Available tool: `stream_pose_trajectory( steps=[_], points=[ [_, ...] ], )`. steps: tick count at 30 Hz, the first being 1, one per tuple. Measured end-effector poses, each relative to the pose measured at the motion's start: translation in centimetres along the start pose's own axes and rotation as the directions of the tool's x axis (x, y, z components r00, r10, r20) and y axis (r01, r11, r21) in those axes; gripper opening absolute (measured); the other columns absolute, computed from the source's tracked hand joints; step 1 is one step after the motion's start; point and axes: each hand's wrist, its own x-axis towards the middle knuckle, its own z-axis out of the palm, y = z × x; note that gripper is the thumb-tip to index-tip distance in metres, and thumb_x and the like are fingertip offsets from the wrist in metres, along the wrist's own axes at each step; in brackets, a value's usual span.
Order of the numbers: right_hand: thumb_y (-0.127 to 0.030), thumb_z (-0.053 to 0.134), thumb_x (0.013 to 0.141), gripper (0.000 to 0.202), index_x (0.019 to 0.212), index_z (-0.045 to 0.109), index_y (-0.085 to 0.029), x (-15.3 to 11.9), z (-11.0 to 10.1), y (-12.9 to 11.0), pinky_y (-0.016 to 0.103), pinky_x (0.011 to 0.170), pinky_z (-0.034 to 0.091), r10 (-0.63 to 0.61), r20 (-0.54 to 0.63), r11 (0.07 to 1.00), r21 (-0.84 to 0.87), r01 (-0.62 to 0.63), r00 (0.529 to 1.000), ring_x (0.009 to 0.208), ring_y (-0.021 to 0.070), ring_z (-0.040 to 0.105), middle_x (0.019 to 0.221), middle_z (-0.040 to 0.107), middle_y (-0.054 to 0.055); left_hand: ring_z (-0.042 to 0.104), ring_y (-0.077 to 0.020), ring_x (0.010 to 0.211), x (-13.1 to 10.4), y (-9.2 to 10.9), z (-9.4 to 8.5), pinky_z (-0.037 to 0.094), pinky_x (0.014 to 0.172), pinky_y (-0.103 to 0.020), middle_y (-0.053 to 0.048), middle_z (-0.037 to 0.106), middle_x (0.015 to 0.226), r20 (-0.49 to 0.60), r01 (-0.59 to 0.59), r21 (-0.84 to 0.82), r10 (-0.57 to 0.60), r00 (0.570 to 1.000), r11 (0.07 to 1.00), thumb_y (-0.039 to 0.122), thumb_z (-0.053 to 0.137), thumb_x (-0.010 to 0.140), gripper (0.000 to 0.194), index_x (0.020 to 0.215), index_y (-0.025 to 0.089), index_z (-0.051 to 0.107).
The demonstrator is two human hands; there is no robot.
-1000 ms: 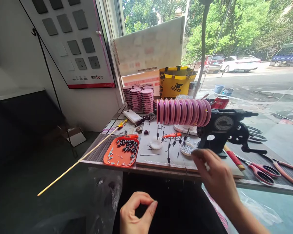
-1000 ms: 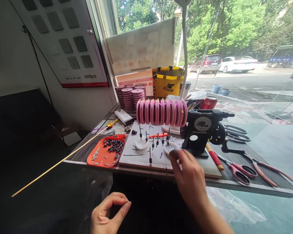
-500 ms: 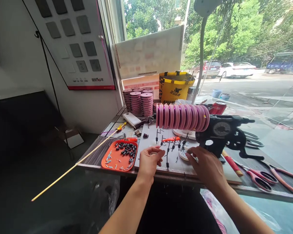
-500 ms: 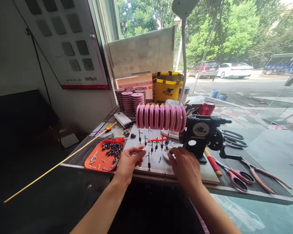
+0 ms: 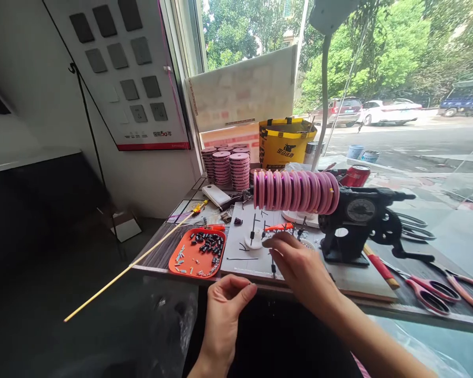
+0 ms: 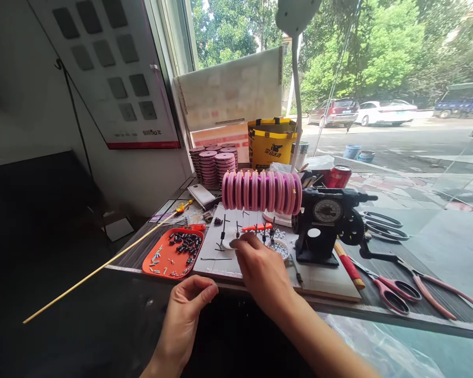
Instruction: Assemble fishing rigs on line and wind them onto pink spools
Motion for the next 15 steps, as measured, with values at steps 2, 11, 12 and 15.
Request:
stream_pose_trajectory(
  steps=[2, 11, 12, 15],
  points=[
    [-0.015, 0.033, 0.085, 0.03, 0.106, 0.055, -0.02, 1.1, 0.5, -0.3, 0.028, 0.06, 0.044, 0.039, 0.081, 0.992, -0.125, -0.029, 0.996, 0.074, 0.0194, 0.062, 0.112, 0.054, 0.011, 0.048, -0.0091, 0.058, 0.3, 0.2, -0.2, 0.039, 0.061, -0.02, 0.003, 0.058, 0.056, -0.017, -0.011, -0.003, 0.011, 1.0, 1.0, 0.02, 0.075, 0.053, 0.014, 0.058, 0.015, 0.063],
    [-0.02, 0.034, 0.082, 0.04, 0.119, 0.047, -0.01, 2.5, 2.4, 1.8, 0.039, 0.092, 0.037, 0.088, 0.109, 0.993, 0.075, -0.096, 0.99, 0.116, 0.0241, 0.042, 0.126, 0.046, 0.016, 0.047, -0.006, 0.057, -0.6, -0.3, -0.8, 0.038, 0.06, -0.016, 0.005, 0.058, 0.055, 0.002, 0.049, -0.11, -0.05, 0.999, 0.993, 0.018, 0.075, 0.055, 0.013, 0.058, 0.015, 0.063],
    [-0.022, 0.034, 0.082, 0.041, 0.118, 0.048, -0.011, 2.5, 2.3, 1.8, 0.038, 0.093, 0.036, 0.08, 0.087, 0.984, 0.153, -0.093, 0.993, 0.116, 0.0233, 0.042, 0.125, 0.048, 0.015, 0.047, -0.0061, 0.057, -0.7, -0.3, -0.9, 0.038, 0.06, -0.016, 0.005, 0.058, 0.055, 0.001, 0.056, -0.116, -0.056, 0.998, 0.992, 0.018, 0.075, 0.055, 0.013, 0.058, 0.015, 0.063],
    [-0.027, 0.039, 0.08, 0.039, 0.113, 0.053, -0.014, 2.0, 1.4, 1.2, 0.033, 0.076, 0.046, 0.128, 0.012, 0.932, 0.34, -0.125, 0.992, 0.092, 0.0219, 0.057, 0.1, 0.062, 0.01, 0.046, -0.0063, 0.056, -1.2, -0.3, -1.1, 0.038, 0.059, -0.017, 0.004, 0.057, 0.054, -0.002, 0.071, -0.13, -0.072, 0.997, 0.989, 0.019, 0.075, 0.054, 0.014, 0.057, 0.015, 0.063]
  ],
)
